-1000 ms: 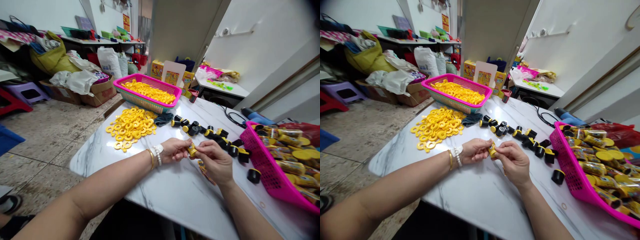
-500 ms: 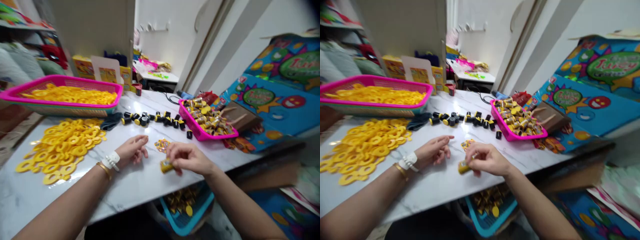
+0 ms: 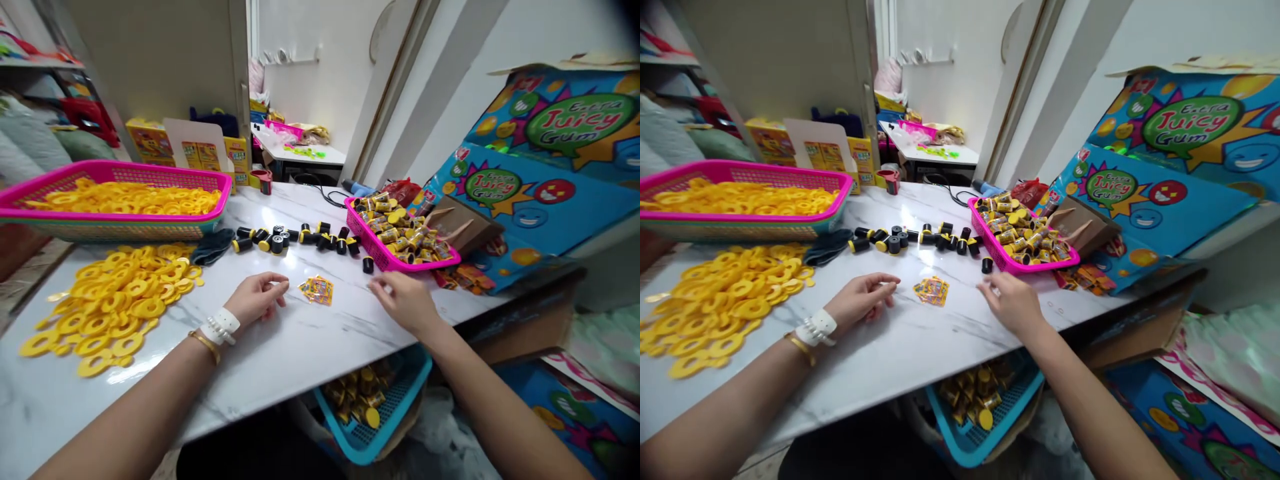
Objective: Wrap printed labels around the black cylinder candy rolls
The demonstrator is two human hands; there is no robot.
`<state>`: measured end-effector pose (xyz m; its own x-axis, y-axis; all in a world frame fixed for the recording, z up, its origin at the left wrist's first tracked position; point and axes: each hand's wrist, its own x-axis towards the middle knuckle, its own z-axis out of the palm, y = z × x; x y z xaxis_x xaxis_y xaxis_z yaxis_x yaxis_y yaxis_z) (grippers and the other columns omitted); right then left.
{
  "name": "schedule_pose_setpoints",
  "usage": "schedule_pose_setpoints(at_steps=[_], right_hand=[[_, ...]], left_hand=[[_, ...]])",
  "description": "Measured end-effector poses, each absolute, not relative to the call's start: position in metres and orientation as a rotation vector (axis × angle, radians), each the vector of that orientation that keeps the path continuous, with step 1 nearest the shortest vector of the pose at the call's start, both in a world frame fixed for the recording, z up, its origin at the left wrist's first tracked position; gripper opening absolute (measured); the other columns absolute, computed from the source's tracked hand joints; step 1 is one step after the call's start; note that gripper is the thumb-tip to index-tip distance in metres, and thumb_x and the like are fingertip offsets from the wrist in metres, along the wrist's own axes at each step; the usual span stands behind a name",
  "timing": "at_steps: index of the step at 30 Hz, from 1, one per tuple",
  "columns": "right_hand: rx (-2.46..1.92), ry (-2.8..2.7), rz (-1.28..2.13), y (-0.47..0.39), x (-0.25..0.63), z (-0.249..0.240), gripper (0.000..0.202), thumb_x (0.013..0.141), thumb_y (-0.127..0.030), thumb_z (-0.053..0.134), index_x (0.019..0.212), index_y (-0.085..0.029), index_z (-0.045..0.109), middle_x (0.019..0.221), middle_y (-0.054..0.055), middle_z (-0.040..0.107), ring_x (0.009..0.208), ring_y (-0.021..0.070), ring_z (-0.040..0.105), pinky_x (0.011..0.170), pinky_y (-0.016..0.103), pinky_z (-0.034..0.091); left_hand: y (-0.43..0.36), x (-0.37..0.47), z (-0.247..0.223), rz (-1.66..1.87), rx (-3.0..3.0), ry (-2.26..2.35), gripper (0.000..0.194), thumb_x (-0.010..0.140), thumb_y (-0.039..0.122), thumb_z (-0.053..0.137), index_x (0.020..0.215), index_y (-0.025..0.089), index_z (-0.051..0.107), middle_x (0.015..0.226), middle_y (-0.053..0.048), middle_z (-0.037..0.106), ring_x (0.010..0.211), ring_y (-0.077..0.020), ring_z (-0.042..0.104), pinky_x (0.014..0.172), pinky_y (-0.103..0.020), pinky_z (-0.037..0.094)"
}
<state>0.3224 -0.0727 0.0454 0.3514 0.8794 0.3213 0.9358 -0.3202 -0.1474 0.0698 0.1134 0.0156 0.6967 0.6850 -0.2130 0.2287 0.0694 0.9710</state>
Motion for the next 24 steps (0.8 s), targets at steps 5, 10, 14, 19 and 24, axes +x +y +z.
schedule_pose_setpoints(at_steps=[5,10,14,19,24], right_hand=[[-2.848,-1.424,-0.287,0.007,0.339,0.027,0.037,0.097,-0.038,0.048,0.124,-0.016,0.061,0.107,0.023,0.068,0.090,0.0362,0.070,0.074,0.045,0.051],[-2.662,-1.553,-0.128,0.005,0.331,0.023,0.034,0.092,-0.039,0.053,0.120,-0.021,0.061,0.092,0.012,0.074,0.080,0.0293,0.071,0.070,0.038,0.051],[-2.074,-1.640,-0.074,0.012,0.323,0.027,0.052,0.088,-0.045,0.060,0.136,-0.026,0.055,0.094,0.004,0.075,0.075,0.0207,0.068,0.072,0.033,0.051],[-1.937,-1.510,-0.030,0.026,0.329,0.001,0.040,0.086,-0.041,0.062,0.120,-0.019,0.068,0.091,0.005,0.074,0.068,0.0181,0.064,0.068,0.032,0.052],[-1.835,-1.649,-0.447,0.009,0.321,-0.004,0.041,0.085,-0.039,0.068,0.121,-0.020,0.068,0.107,0.010,0.070,0.087,0.0233,0.065,0.083,0.038,0.051]], left_hand=[[0.114,0.066,0.013,0.529,1.839,0.842,0.036,0.084,0.046,0.063,0.102,0.016,0.069,0.065,-0.002,0.068,0.042,-0.0105,0.052,0.048,-0.022,0.039],[0.110,0.068,0.009,0.536,1.963,0.817,0.028,0.086,0.039,0.061,0.098,0.016,0.072,0.063,-0.001,0.068,0.050,-0.0123,0.057,0.058,-0.023,0.042],[0.110,0.070,0.006,0.570,1.995,0.775,0.024,0.085,0.036,0.063,0.095,0.016,0.072,0.063,0.000,0.069,0.056,-0.0128,0.059,0.063,-0.024,0.042],[0.113,0.070,0.004,0.583,1.986,0.785,0.021,0.085,0.033,0.063,0.093,0.016,0.072,0.061,0.000,0.068,0.055,-0.0128,0.058,0.063,-0.024,0.042],[0.115,0.070,0.001,0.589,2.000,0.803,0.021,0.085,0.035,0.064,0.092,0.017,0.073,0.063,0.000,0.068,0.057,-0.0133,0.059,0.064,-0.025,0.042]])
